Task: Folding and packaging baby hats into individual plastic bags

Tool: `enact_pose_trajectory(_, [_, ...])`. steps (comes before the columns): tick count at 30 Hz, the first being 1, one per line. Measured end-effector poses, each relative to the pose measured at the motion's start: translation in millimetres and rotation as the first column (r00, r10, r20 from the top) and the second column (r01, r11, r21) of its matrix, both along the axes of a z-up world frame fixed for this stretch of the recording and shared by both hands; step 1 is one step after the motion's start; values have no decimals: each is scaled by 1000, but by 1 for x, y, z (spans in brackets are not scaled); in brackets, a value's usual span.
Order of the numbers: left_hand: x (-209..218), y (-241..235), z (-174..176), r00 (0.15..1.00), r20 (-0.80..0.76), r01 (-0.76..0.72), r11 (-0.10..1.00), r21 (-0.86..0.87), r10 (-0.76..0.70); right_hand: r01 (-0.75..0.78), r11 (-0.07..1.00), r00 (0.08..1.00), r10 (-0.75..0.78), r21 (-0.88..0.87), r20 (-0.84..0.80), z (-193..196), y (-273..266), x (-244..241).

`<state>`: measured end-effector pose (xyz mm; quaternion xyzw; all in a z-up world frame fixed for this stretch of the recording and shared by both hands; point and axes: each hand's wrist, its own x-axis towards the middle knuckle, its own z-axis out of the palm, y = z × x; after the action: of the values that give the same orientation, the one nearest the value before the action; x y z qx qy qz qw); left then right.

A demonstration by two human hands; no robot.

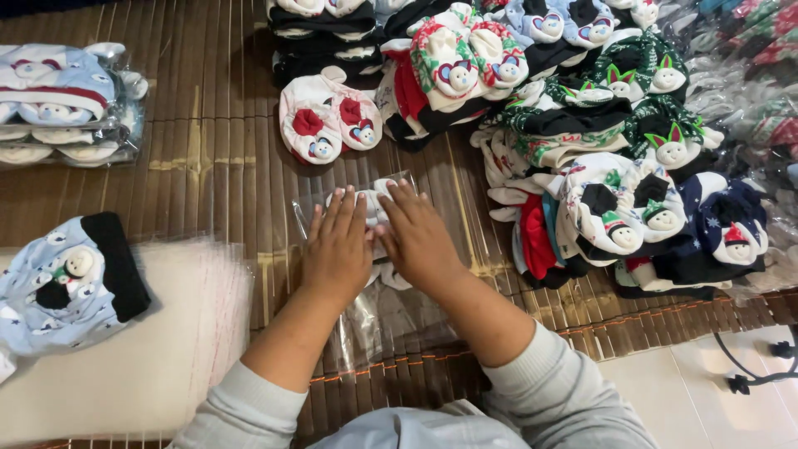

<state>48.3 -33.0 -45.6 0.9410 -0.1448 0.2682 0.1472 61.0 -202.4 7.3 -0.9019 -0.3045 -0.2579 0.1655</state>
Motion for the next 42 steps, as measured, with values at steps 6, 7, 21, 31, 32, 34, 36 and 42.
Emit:
enact_pose_trajectory(6, [8,1,-29,1000,-6,-30,999,32,30,10,988,989,-33,-154,-147,-41,1,12])
enact_pose_trajectory(7, [8,0,-30,1000,-5,-30,999,33,30,10,988,989,-32,-153,-146,-42,1,13])
enact_pose_trajectory(21, [11,-6,-37,995,-60,-81,996,23,82,26,968,979,-76,-251,-188,-52,1,21])
enact_pose_trajectory(31, [12,-3,-40,995,-56,-85,996,-8,85,57,966,987,-93,-254,-131,-62,3,24])
enact_pose_trajectory(32, [12,-2,-39,996,-56,-74,997,-12,73,55,968,986,-91,-245,-136,-61,2,23])
enact_pose_trajectory(34, [11,-1,-37,997,-52,-60,998,-16,60,56,970,986,-91,-235,-139,-59,1,22])
enact_pose_trajectory(36, [10,0,-37,998,-40,-52,999,-15,52,17,977,960,-76,-214,-271,-55,0,21])
enact_pose_trajectory(42, [11,11,-35,992,-107,46,981,-190,-67,-60,968,798,194,244,-571,-59,-14,35])
